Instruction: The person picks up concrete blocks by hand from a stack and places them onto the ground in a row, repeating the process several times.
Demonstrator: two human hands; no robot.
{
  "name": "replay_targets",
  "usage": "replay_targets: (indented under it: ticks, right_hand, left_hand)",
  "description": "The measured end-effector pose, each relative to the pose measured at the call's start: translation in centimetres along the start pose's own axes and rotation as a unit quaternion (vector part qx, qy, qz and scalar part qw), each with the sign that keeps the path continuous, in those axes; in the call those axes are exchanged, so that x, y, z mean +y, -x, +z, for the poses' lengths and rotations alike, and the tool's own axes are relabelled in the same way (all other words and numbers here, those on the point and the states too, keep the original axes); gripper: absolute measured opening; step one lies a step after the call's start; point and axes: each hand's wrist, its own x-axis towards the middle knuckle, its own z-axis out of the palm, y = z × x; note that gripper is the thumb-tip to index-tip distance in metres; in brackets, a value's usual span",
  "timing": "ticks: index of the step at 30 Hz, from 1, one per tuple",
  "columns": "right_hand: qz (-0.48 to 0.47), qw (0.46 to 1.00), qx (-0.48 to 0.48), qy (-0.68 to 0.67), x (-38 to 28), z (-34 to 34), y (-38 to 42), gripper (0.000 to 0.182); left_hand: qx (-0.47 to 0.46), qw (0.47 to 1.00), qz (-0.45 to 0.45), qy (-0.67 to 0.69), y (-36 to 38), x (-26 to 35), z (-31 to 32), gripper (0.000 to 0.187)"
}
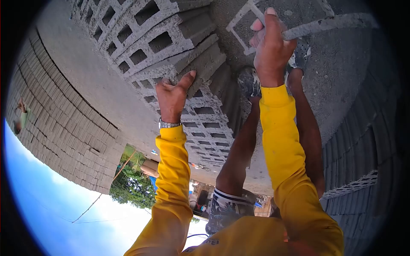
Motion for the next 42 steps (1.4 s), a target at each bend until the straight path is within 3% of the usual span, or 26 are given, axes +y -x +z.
replay_targets:
  ticks: [2, 4, 7, 9, 14, 16, 18, 20, 23, 24, 27, 28, 30, 33, 36, 39, 40, 42]
  right_hand:
    - [-0.051, 0.998, -0.012, 0.046, -2.2, 1.4, 0.2, 0.037]
    - [-0.089, 0.991, -0.024, 0.092, -3.0, 2.5, 0.1, 0.034]
    - [-0.037, 0.988, -0.107, 0.106, 8.9, 1.6, -0.1, 0.04]
    - [-0.059, 0.971, -0.098, 0.208, 11.8, 1.3, 0.2, 0.039]
    - [0.104, 0.993, 0.011, 0.047, 8.2, -2.1, 1.4, 0.04]
    - [0.12, 0.988, 0.05, -0.079, 5.8, -4.3, 0.2, 0.038]
    - [0.09, 0.985, 0.01, -0.144, 2.0, -7.1, -0.5, 0.035]
    - [0.055, 0.991, 0.075, -0.095, -0.6, -8.3, -1.1, 0.034]
    - [0.035, 0.987, 0.156, -0.018, -2.5, -8.9, -0.1, 0.035]
    - [0.044, 0.986, 0.16, -0.015, -2.6, -9.3, 0.6, 0.036]
    - [0.074, 0.987, 0.141, -0.033, -1.6, -10.4, 3.2, 0.037]
    - [0.084, 0.987, 0.129, -0.04, -1.2, -10.9, 4.2, 0.037]
    - [0.128, 0.984, 0.123, -0.025, -0.1, -11.3, 6.0, 0.037]
    - [0.142, 0.981, 0.128, 0.029, 0.8, -10.7, 8.7, 0.038]
    - [0.169, 0.976, 0.128, 0.054, 2.8, -10.9, 9.4, 0.038]
    - [0.145, 0.984, 0.09, 0.043, 5.9, -12.0, 8.7, 0.037]
    - [0.116, 0.99, 0.077, 0.034, 6.6, -12.2, 8.5, 0.037]
    - [0.105, 0.993, 0.053, 0.026, 6.4, -11.8, 7.6, 0.035]
  left_hand:
    - [0.012, 1.0, -0.006, -0.006, -0.2, -0.9, 0.0, 0.047]
    - [0.006, 0.997, -0.044, -0.061, -0.1, -0.5, -0.3, 0.034]
    - [0.005, 0.999, -0.041, -0.035, -0.2, -1.3, -0.2, 0.032]
    - [-0.002, 1.0, -0.023, 0.001, -0.5, -0.8, 0.3, 0.033]
    - [0.014, 1.0, 0.0, -0.016, -1.4, -2.5, 2.0, 0.048]
    - [0.04, 0.994, 0.014, -0.105, -2.6, -2.8, 4.1, 0.054]
    - [0.059, 0.979, 0.014, -0.197, -2.7, -2.7, 5.5, 0.056]
    - [0.07, 0.967, 0.021, -0.246, -2.8, -2.0, 6.5, 0.059]
    - [-0.097, 0.992, 0.027, -0.079, -2.9, -2.5, 2.8, 0.054]
    - [-0.035, 0.992, 0.075, 0.096, -1.6, -3.5, 2.5, 0.049]
    - [0.074, 0.99, 0.11, 0.04, 2.4, -5.3, -1.4, 0.045]
    - [0.058, 0.996, 0.068, 0.012, 3.9, -6.2, -1.7, 0.046]
    - [0.004, 0.997, 0.047, -0.053, 5.3, -8.5, 0.0, 0.056]
    - [0.042, 0.952, 0.122, -0.276, 4.5, -10.4, 4.6, 0.064]
    - [0.144, 0.934, 0.06, -0.321, 2.8, -11.0, 8.4, 0.069]
    - [0.103, 0.969, 0.019, -0.223, 2.8, -11.3, 7.9, 0.065]
    - [0.049, 0.981, -0.063, -0.178, 3.8, -8.7, 7.2, 0.06]
    - [0.047, 0.997, 0.004, -0.054, 4.9, -8.9, 6.1, 0.057]
